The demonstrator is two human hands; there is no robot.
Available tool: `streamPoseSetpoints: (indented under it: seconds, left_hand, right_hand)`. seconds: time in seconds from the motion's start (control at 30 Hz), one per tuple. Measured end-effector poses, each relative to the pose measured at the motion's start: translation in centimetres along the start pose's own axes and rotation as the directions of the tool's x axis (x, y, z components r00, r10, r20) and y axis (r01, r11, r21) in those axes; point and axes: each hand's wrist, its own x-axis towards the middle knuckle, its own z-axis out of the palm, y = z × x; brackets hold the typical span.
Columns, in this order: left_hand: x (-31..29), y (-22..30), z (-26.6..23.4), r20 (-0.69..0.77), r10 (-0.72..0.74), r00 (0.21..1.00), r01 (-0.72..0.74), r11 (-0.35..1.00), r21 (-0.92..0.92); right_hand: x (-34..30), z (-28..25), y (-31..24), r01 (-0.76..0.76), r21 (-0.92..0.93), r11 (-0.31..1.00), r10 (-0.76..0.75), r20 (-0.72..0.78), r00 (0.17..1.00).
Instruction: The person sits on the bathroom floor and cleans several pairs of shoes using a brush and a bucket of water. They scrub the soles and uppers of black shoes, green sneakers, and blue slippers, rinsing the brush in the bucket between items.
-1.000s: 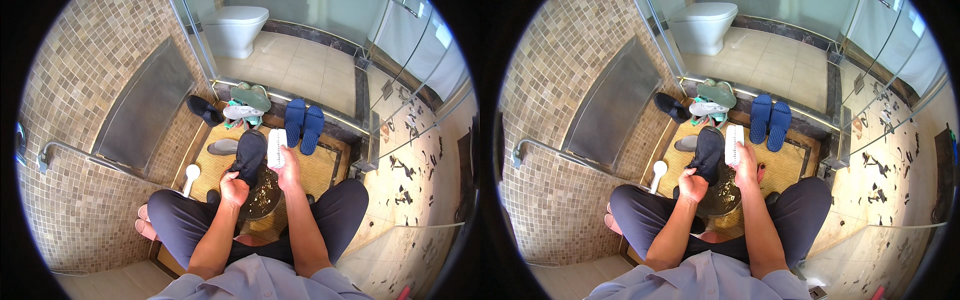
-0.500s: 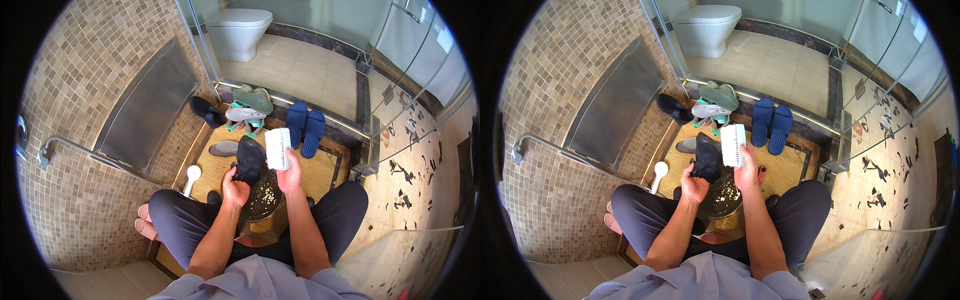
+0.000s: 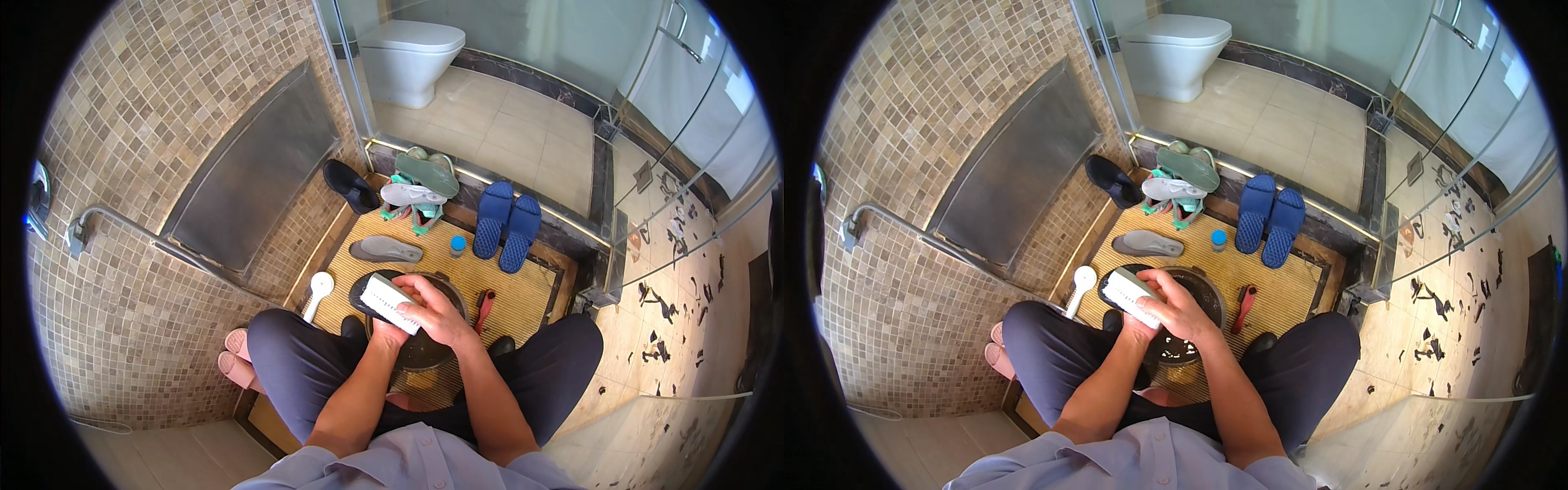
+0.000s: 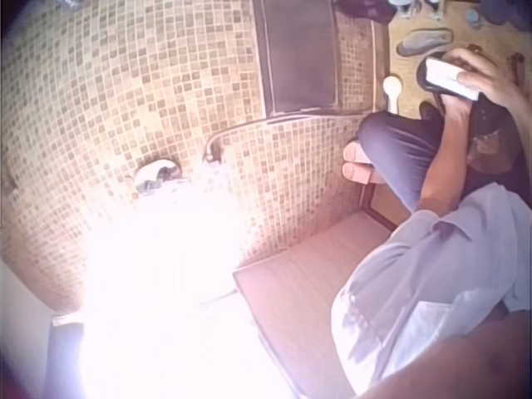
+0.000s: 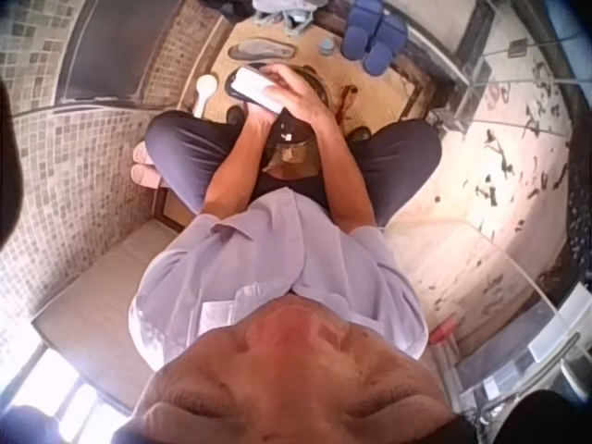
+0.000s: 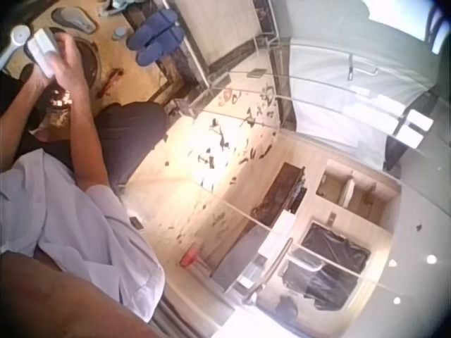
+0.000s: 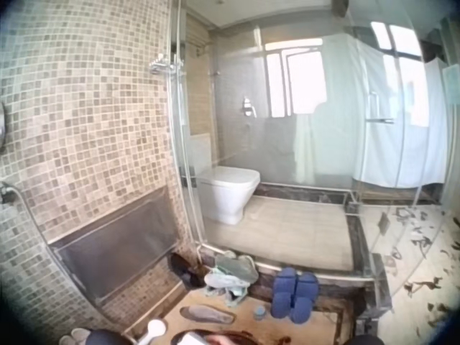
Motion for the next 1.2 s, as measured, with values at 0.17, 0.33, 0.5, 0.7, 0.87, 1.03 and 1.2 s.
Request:
streamPoseSetpoints:
  seconds: [0.17, 0.33, 0.5, 0.7, 0.87, 1.03, 1.2]
  left_hand:
    - [0.1, 0.0, 1.0, -0.014, -0.011, 1.0, 0.011, 0.999, -0.032]
    - [-0.6, -0.2, 3.5, -0.081, 0.009, 0.997, -0.007, 1.0, 0.027]
    - [-0.7, 0.2, 3.4, -0.041, -0.063, 0.997, 0.065, 0.997, 0.041]
    - [-1.2, 0.3, 4.4, -0.028, -0.06, 0.998, 0.061, 0.997, 0.047]
    - [-0.1, 0.5, 3.5, 0.008, -0.004, 1.0, 0.004, 0.999, -0.038]
    - [-0.1, 0.9, 3.1, -0.013, 0.079, 0.997, -0.08, 0.992, -0.092]
    - [-1.2, 1.8, 5.9, -0.023, 0.154, 0.988, -0.156, 0.968, -0.195]
  right_hand:
    - [0.0, -0.9, -0.6, 0.004, 0.164, 0.986, 0.005, -0.054, 0.999]
    - [0.3, -2.6, -0.5, 0.164, 0.357, 0.92, -0.085, -0.227, 0.97]
    - [-0.3, -3.9, -2.4, 0.276, 0.419, 0.865, -0.145, -0.318, 0.937]
    - [-0.3, -5.0, -2.3, 0.351, 0.368, 0.861, -0.145, -0.483, 0.864]
    - [-0.4, -5.1, -2.7, 0.373, 0.359, 0.855, -0.166, -0.493, 0.854]
    - [-0.3, -5.3, -2.2, 0.362, 0.365, 0.858, -0.149, -0.497, 0.855]
    - [-0.3, -5.7, -2.1, 0.395, 0.414, 0.82, -0.164, -0.491, 0.856]
